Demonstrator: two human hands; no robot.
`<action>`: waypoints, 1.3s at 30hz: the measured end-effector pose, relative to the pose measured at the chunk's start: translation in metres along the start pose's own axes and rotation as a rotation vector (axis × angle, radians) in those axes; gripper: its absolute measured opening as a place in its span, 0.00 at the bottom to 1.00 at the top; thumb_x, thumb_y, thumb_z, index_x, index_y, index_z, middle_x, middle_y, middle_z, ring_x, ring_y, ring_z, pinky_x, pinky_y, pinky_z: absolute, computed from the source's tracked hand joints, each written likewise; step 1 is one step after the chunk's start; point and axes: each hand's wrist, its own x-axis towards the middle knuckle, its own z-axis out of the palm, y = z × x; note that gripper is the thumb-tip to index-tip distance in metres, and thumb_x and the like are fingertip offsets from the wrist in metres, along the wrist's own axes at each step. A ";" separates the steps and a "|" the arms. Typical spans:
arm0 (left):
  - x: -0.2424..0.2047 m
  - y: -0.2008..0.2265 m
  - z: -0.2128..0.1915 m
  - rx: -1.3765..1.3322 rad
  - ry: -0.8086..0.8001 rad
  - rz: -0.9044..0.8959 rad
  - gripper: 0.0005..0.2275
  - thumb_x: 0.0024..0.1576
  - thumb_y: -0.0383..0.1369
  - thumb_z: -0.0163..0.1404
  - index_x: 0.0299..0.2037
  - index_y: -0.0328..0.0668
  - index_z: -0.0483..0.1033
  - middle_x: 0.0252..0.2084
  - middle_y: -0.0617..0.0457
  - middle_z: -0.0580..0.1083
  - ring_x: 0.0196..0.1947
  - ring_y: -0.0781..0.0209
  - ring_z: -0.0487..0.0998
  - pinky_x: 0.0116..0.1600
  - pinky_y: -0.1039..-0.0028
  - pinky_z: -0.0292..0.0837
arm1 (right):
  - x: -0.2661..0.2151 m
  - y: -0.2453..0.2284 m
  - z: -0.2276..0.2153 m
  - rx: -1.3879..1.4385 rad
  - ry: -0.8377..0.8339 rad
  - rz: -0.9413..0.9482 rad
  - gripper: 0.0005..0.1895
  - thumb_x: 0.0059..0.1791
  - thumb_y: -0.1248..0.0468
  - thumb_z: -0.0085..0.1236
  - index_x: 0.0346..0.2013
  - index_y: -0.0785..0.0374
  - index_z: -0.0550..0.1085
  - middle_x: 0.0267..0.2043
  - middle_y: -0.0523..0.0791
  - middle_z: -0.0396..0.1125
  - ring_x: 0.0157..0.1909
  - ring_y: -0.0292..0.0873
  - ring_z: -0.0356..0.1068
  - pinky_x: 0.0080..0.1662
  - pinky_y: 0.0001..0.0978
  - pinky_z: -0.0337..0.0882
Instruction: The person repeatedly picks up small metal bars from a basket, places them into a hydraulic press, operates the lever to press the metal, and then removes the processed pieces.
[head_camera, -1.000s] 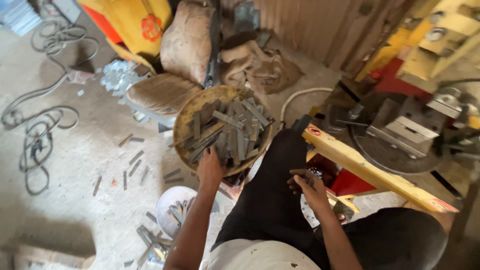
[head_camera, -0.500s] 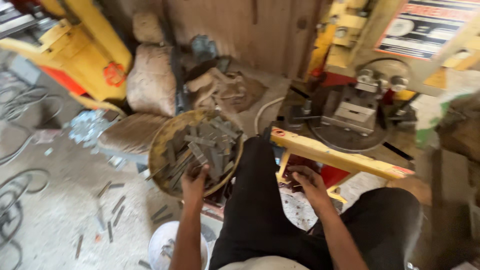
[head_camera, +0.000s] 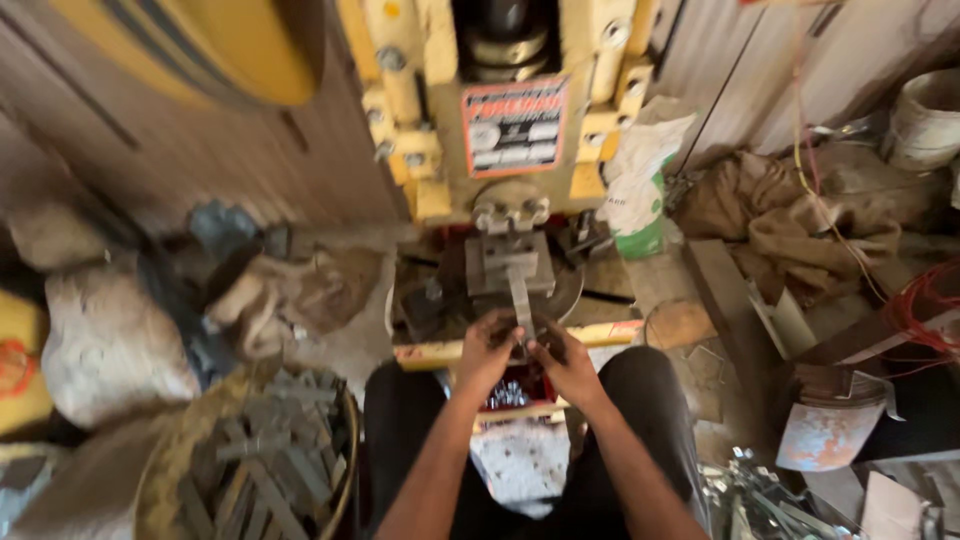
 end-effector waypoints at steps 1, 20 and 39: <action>0.007 -0.004 0.003 -0.007 0.008 -0.026 0.10 0.59 0.26 0.58 0.48 0.31 0.77 0.42 0.51 0.80 0.41 0.66 0.80 0.45 0.76 0.76 | 0.006 0.009 -0.005 -0.015 0.005 -0.027 0.29 0.52 0.63 0.58 0.68 0.62 0.65 0.38 0.44 0.73 0.38 0.34 0.71 0.41 0.27 0.73; 0.077 -0.005 -0.018 0.249 0.159 0.120 0.09 0.57 0.29 0.56 0.44 0.31 0.82 0.37 0.50 0.82 0.36 0.67 0.79 0.44 0.75 0.74 | 0.042 -0.029 0.033 0.161 0.200 -0.120 0.25 0.52 0.69 0.56 0.65 0.67 0.70 0.38 0.44 0.74 0.35 0.31 0.70 0.36 0.26 0.73; 0.068 0.028 -0.003 0.040 0.203 -0.096 0.09 0.58 0.29 0.55 0.44 0.33 0.83 0.23 0.56 0.75 0.15 0.71 0.66 0.19 0.75 0.60 | 0.056 -0.035 0.031 0.227 0.192 -0.001 0.24 0.50 0.70 0.56 0.62 0.65 0.73 0.32 0.43 0.73 0.24 0.33 0.67 0.27 0.26 0.70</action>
